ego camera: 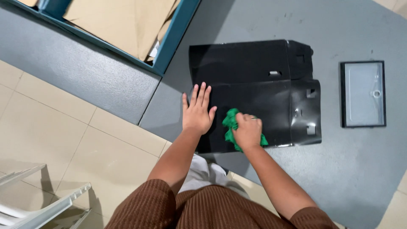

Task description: The person removes a clear lid from a black box, wipes the interior and exterior surfaces with a green cloth, and then folds the box's flaps to assemble it into a closed shape on a gray table.

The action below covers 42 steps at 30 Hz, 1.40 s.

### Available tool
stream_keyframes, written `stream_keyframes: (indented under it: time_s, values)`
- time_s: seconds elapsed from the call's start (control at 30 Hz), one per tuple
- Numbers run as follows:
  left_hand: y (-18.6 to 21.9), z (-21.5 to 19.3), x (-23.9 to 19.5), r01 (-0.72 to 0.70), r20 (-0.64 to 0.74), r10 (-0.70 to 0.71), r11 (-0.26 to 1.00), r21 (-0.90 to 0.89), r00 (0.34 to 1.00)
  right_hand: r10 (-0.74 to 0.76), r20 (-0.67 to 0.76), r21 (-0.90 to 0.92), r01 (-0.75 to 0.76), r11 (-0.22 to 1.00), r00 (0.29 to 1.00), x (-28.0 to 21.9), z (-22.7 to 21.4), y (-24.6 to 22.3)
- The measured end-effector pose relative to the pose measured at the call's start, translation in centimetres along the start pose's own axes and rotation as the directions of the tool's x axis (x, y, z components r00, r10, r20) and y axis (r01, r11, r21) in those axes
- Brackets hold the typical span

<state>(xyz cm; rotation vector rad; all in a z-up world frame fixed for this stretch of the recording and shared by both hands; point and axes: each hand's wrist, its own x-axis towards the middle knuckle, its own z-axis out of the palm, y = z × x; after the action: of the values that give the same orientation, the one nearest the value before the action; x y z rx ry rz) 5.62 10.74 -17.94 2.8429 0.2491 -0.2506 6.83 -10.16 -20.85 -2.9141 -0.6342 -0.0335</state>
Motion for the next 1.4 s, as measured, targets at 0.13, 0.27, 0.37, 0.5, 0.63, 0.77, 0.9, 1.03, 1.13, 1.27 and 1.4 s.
stream_keyframes:
  time_s: [0.13, 0.27, 0.37, 0.5, 0.63, 0.77, 0.9, 1.03, 1.13, 1.27, 1.4]
  values:
    - [0.0, -0.6, -0.2, -0.007, 0.028, 0.006, 0.999, 0.038, 1.0, -0.15, 0.06, 0.056, 0.147, 0.988, 0.987, -4.2, -1.8, 0.6]
    - [-0.2, 0.5, -0.2, -0.01, -0.033, 0.011, 1.0, 0.009, 0.999, -0.087, 0.115, 0.055, 0.081, 0.995, 0.99, -4.4, -3.0, 2.0]
    - [0.3, -0.9, -0.3, 0.012, -0.036, -0.014, 0.999, -0.038, 0.999, 0.008, 0.075, 0.024, -0.01, 1.0, 0.997, -2.3, -2.1, 0.2]
    - [0.2, -0.8, -0.7, -0.007, -0.077, 0.001, 0.997, -0.076, 0.997, 0.064, 0.058, 0.073, -0.068, 0.995, 0.996, -1.0, -0.7, -1.6]
    - [0.4, 4.0, -2.5, -0.131, -0.255, 0.161, 0.983, 0.131, 0.953, 0.054, 0.056, 0.099, -0.059, 0.993, 0.997, -0.4, -0.7, -1.0]
    - [1.8, 3.4, -6.8, -0.113, -0.124, 0.109, 0.993, -0.025, 0.986, 0.088, 0.163, 0.211, -0.122, 0.97, 0.983, 0.8, -1.3, -0.3]
    - [1.9, 3.6, -7.2, -0.123, -0.172, 0.119, 0.992, -0.01, 0.978, 0.079, 0.238, 0.272, -0.144, 0.951, 0.968, -0.3, -2.9, 0.4]
    - [2.4, 2.3, -7.8, -0.086, -0.047, 0.084, 0.995, -0.048, 0.995, 0.12, 0.258, 0.301, -0.198, 0.933, 0.959, -3.1, -3.7, 3.2]
    - [2.6, 2.8, -7.8, -0.073, -0.077, 0.071, 0.997, -0.025, 0.995, 0.202, 0.326, 0.297, -0.303, 0.906, 0.923, -4.6, -5.1, 4.7]
    - [2.5, 2.6, -7.8, -0.071, -0.066, 0.07, 0.997, -0.012, 0.995, 0.239, 0.38, 0.19, -0.329, 0.925, 0.893, -2.4, -5.0, 3.1]
    - [2.6, 2.2, -7.9, -0.082, -0.061, 0.082, 0.997, -0.006, 0.995, 0.202, 0.35, 0.181, -0.278, 0.943, 0.915, 1.4, -2.7, -0.2]
